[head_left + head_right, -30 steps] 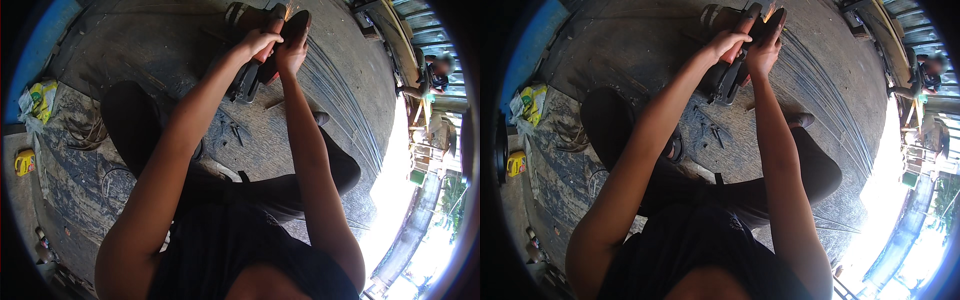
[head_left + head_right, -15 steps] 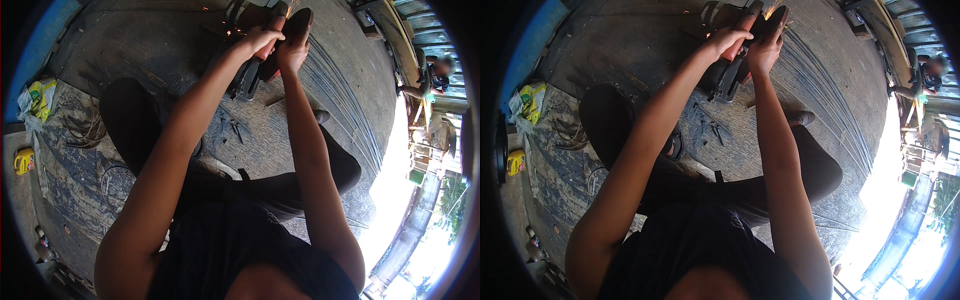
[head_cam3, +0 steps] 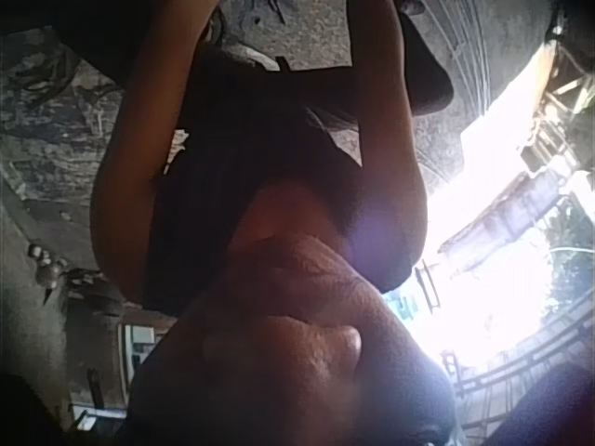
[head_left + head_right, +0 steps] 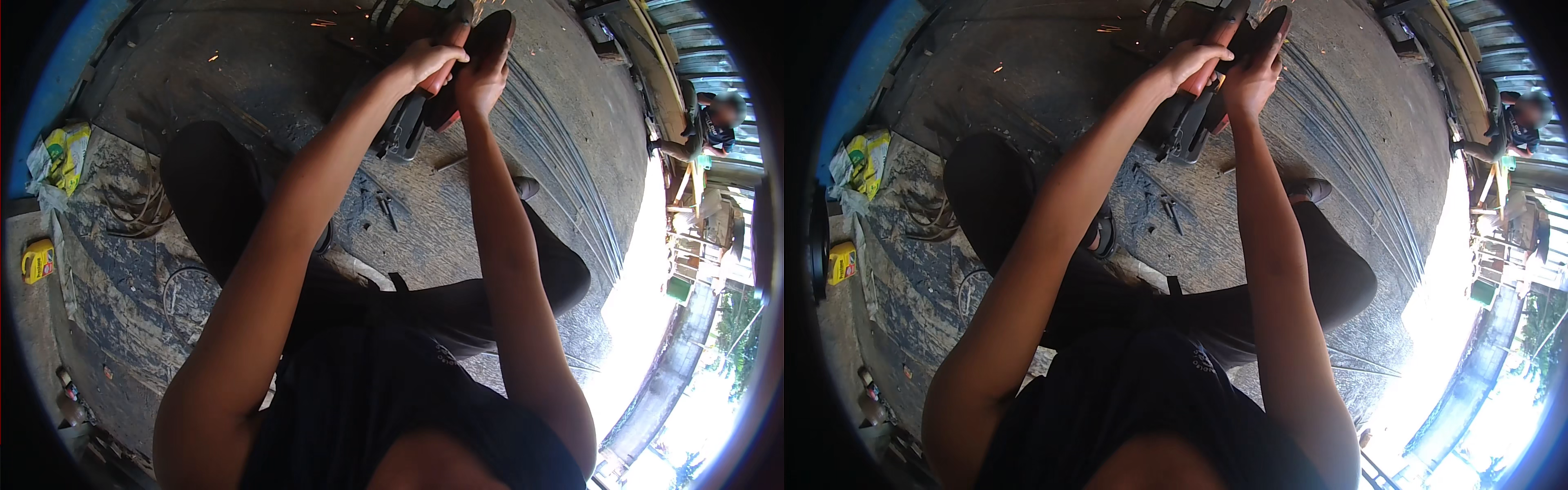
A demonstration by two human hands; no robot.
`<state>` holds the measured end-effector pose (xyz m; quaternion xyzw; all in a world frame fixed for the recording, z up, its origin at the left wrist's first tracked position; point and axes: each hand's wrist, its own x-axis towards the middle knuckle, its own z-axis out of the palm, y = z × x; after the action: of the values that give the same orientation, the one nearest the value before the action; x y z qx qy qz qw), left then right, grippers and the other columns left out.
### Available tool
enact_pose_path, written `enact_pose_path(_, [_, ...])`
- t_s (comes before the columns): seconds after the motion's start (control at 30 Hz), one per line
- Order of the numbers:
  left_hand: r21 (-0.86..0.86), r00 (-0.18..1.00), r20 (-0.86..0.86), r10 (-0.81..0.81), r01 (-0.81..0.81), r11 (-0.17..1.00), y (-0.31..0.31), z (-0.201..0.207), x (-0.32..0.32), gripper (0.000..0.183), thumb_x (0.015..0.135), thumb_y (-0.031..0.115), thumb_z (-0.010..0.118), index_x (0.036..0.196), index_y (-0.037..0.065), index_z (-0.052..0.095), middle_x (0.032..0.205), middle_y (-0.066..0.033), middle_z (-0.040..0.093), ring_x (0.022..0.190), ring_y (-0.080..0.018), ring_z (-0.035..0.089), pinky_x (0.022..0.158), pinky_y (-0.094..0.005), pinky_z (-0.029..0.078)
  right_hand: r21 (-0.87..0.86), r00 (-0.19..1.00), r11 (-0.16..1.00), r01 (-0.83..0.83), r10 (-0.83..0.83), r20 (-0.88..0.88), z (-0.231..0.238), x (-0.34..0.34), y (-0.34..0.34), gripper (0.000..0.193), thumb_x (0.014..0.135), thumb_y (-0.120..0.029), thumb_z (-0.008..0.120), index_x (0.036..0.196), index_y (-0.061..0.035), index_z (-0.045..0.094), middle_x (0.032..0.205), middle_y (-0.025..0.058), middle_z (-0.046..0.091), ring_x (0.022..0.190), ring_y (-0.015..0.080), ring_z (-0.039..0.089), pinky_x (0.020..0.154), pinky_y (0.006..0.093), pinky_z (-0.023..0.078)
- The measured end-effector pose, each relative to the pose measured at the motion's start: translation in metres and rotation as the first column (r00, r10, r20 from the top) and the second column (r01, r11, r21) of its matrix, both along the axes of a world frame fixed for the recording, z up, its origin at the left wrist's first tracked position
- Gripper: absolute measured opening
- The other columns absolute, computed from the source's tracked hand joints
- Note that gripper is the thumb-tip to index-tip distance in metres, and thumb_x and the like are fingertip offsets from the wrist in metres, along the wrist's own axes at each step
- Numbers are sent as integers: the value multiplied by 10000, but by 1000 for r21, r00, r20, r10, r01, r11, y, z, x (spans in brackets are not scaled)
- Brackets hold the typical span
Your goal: Cutting metal rods using a chop saw.
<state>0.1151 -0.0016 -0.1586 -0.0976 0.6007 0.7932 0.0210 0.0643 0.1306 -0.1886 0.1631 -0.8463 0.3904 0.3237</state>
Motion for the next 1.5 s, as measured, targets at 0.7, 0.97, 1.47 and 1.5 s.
enact_pose_path(0.7, [5, 1000, -5, -1, 1, 1000, 0, -3, -1, 339, 798, 292, 808, 968, 27, 681, 803, -41, 644, 633, -151, 647, 562, -304, 525, 26, 1000, 1000, 8, -9, 10, -3, 0, 1, 718, 916, -109, 615, 1579, -83, 340, 1270, 348, 569, 1093, 535, 617, 916, 564, 529])
enact_pose_path(0.97, [2, 1000, -22, -4, 4, 1000, 0, -1, 2, 327, 793, 300, 808, 944, 43, 675, 782, -30, 633, 622, -139, 633, 540, -296, 517, 30, 1000, 999, 25, -25, 6, -3, 1, 1, 712, 918, -111, 616, 1578, -105, 349, 1268, 349, 571, 1085, 530, 621, 915, 559, 531])
enact_pose_path(1.47, [-26, 1000, -18, -8, 7, 1000, -1, 2, 5, 354, 786, 321, 811, 934, 26, 682, 759, -54, 651, 609, -152, 647, 536, -305, 520, -33, 999, 999, 27, -26, 25, -1, 2, -1, 728, 865, -177, 678, 1532, -48, 415, 1194, 357, 620, 1062, 538, 633, 918, 565, 531])
enact_pose_path(1.5, [-25, 1000, -6, -5, 5, 1000, -1, 1, 5, 356, 786, 320, 812, 938, 25, 681, 762, -56, 652, 611, -153, 648, 537, -306, 520, -31, 1000, 999, 17, -17, 10, 0, 2, -1, 727, 865, -176, 677, 1531, -48, 416, 1197, 356, 619, 1067, 539, 631, 920, 565, 531])
